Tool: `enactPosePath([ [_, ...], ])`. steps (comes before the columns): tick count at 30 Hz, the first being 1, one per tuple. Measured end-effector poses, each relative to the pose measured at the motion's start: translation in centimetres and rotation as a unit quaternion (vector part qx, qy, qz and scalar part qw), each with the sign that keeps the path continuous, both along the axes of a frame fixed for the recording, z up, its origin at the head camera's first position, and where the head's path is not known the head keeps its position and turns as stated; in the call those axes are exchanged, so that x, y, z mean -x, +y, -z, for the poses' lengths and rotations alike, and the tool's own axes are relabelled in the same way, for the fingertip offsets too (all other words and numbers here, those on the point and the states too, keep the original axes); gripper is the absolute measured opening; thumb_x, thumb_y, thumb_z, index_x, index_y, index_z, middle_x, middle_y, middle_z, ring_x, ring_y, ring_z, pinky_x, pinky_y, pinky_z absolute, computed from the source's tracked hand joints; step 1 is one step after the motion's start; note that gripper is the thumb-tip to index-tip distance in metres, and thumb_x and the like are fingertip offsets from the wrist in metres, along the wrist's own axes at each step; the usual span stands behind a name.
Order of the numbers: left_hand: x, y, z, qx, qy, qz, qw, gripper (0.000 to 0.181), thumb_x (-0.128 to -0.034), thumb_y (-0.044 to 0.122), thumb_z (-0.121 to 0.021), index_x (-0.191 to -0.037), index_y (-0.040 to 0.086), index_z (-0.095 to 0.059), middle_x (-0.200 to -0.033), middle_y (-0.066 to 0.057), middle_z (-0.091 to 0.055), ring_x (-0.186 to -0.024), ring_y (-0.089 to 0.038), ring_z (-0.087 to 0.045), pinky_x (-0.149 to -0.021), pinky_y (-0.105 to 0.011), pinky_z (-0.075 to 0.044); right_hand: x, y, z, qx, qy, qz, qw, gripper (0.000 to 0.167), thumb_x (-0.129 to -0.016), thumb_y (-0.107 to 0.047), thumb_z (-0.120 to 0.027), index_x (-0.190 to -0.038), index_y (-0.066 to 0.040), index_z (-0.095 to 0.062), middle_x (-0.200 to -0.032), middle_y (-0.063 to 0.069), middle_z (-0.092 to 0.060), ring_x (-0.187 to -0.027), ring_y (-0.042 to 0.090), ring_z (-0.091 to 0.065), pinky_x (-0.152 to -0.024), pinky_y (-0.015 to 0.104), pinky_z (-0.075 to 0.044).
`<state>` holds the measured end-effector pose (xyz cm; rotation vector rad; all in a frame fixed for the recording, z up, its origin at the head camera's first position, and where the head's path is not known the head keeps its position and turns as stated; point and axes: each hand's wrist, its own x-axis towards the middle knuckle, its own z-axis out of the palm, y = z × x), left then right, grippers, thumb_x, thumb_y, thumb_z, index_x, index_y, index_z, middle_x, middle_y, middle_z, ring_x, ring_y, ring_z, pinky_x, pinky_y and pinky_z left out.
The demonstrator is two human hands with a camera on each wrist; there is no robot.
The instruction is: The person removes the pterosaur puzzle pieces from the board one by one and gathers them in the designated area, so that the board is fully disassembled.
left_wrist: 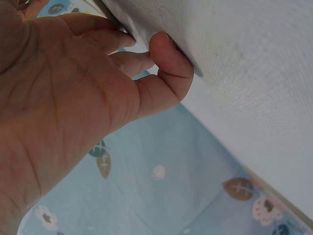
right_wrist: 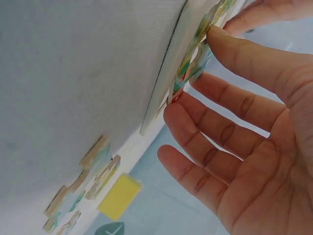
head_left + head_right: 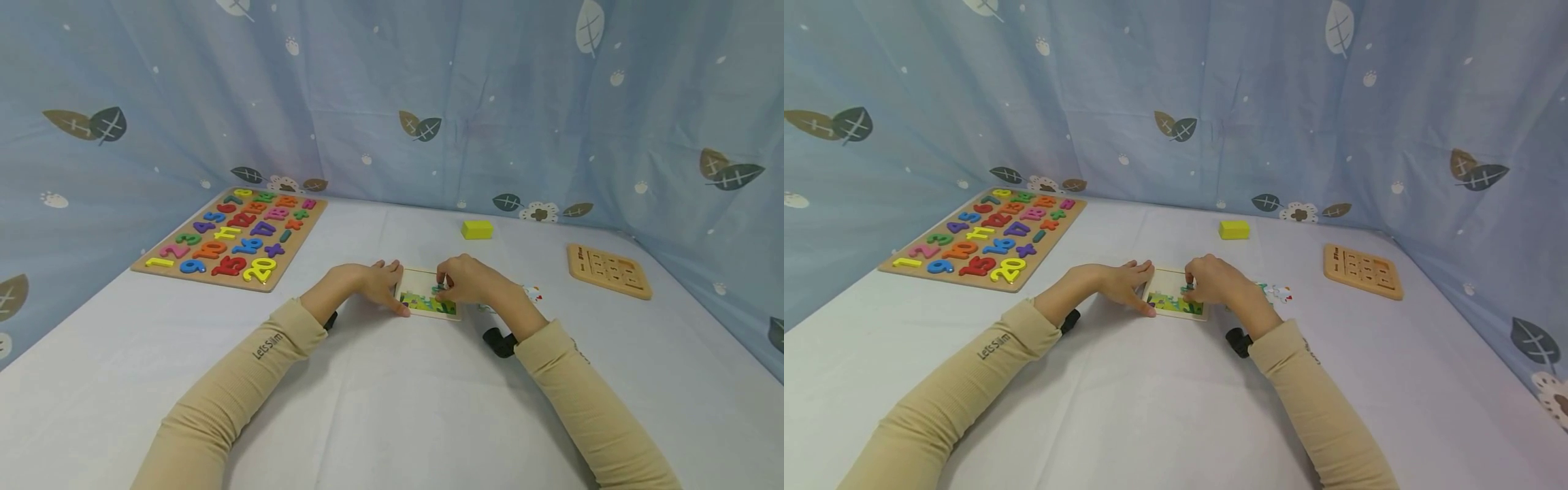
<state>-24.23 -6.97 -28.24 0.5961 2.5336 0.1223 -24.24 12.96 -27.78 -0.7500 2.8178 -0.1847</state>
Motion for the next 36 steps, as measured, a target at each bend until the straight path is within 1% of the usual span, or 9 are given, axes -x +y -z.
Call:
enactPosePath([
  [8, 0.0, 0.0, 0.1, 0.001, 0.001, 0.003, 1.0000, 0.102, -0.0887, 0.060, -0.056, -0.155, 0.006, 0.000, -0.163, -0.010, 0.004, -0.150, -0.033, 0.004, -0.121, -0.050, -0.006, 0.0, 0.0, 0.0, 0.002, 0.000, -0.008, 1.0000, 0.024, -0.086, -0.024, -0.072, -0.101, -0.005, -0.067, -0.077, 0.003, -0.059, -0.066, 0.013, -0.050, -0.058, 0.023, -0.041],
  [11, 0.1, 0.0, 0.1, 0.001, 0.000, 0.003, 1.0000, 0.102, -0.0887, 0.060, -0.056, -0.155, 0.006, 0.000, -0.163, -0.010, 0.005, -0.150, -0.033, 0.005, -0.121, -0.050, -0.006, 0.0, 0.1, -0.1, 0.007, 0.000, -0.025, 0.9997, 0.024, -0.087, -0.023, -0.071, -0.102, -0.004, -0.067, -0.077, 0.004, -0.059, -0.066, 0.013, -0.050, -0.060, 0.024, -0.041],
  [16, 0.1, 0.0, 0.1, 0.000, -0.002, 0.004, 1.0000, 0.102, -0.0886, 0.060, -0.056, -0.155, 0.006, 0.001, -0.163, -0.010, 0.005, -0.150, -0.033, 0.005, -0.121, -0.050, -0.005, 0.2, 0.5, -0.2, 0.030, 0.006, -0.063, 0.9975, 0.024, -0.089, -0.019, -0.069, -0.105, -0.001, -0.067, -0.081, 0.005, -0.062, -0.069, 0.013, -0.051, -0.064, 0.025, -0.044],
  [18, 0.1, 0.0, 0.1, 0.000, -0.003, 0.003, 1.0000, 0.102, -0.0886, 0.060, -0.056, -0.155, 0.007, 0.001, -0.163, -0.010, 0.005, -0.150, -0.033, 0.006, -0.121, -0.050, -0.005, 0.2, 0.6, -0.3, 0.037, 0.009, -0.070, 0.9968, 0.023, -0.090, -0.017, -0.069, -0.106, -0.001, -0.067, -0.082, 0.005, -0.062, -0.070, 0.013, -0.051, -0.065, 0.026, -0.045],
  [22, 0.1, 0.0, 0.1, 0.000, -0.002, 0.004, 1.0000, 0.103, -0.0886, 0.060, -0.056, -0.155, 0.006, 0.001, -0.163, -0.011, 0.005, -0.150, -0.034, 0.006, -0.121, -0.050, -0.005, 0.3, 0.9, -0.5, 0.039, 0.013, -0.072, 0.9965, 0.023, -0.089, -0.017, -0.069, -0.105, 0.000, -0.067, -0.084, 0.005, -0.062, -0.072, 0.014, -0.052, -0.066, 0.026, -0.045],
  [24, 0.1, 0.0, 0.0, 0.000, -0.002, 0.003, 1.0000, 0.103, -0.0885, 0.060, -0.056, -0.155, 0.006, 0.001, -0.163, -0.011, 0.005, -0.150, -0.033, 0.006, -0.121, -0.050, -0.005, 0.3, 0.9, -0.5, 0.037, 0.010, -0.067, 0.9970, 0.024, -0.089, -0.018, -0.070, -0.106, -0.001, -0.068, -0.083, 0.005, -0.062, -0.072, 0.014, -0.051, -0.066, 0.026, -0.045],
  [31, 0.2, 0.0, 0.1, 0.000, -0.004, 0.006, 1.0000, 0.104, -0.0886, 0.060, -0.056, -0.155, 0.005, 0.002, -0.163, -0.011, 0.006, -0.150, -0.034, 0.006, -0.121, -0.050, -0.005, 0.4, 1.1, -0.7, 0.026, -0.004, -0.067, 0.9974, 0.023, -0.089, -0.020, -0.070, -0.102, -0.002, -0.067, -0.077, 0.004, -0.057, -0.069, 0.013, -0.048, -0.062, 0.024, -0.041],
  [36, 0.2, 0.0, 0.1, -0.001, 0.000, 0.008, 1.0000, 0.103, -0.0891, 0.059, -0.057, -0.155, 0.005, 0.001, -0.163, -0.011, 0.005, -0.150, -0.034, 0.006, -0.121, -0.050, -0.005, 0.2, 2.1, -1.2, 0.022, -0.002, -0.063, 0.9978, 0.023, -0.088, -0.020, -0.071, -0.101, -0.002, -0.068, -0.078, 0.005, -0.058, -0.069, 0.014, -0.049, -0.064, 0.026, -0.043],
])
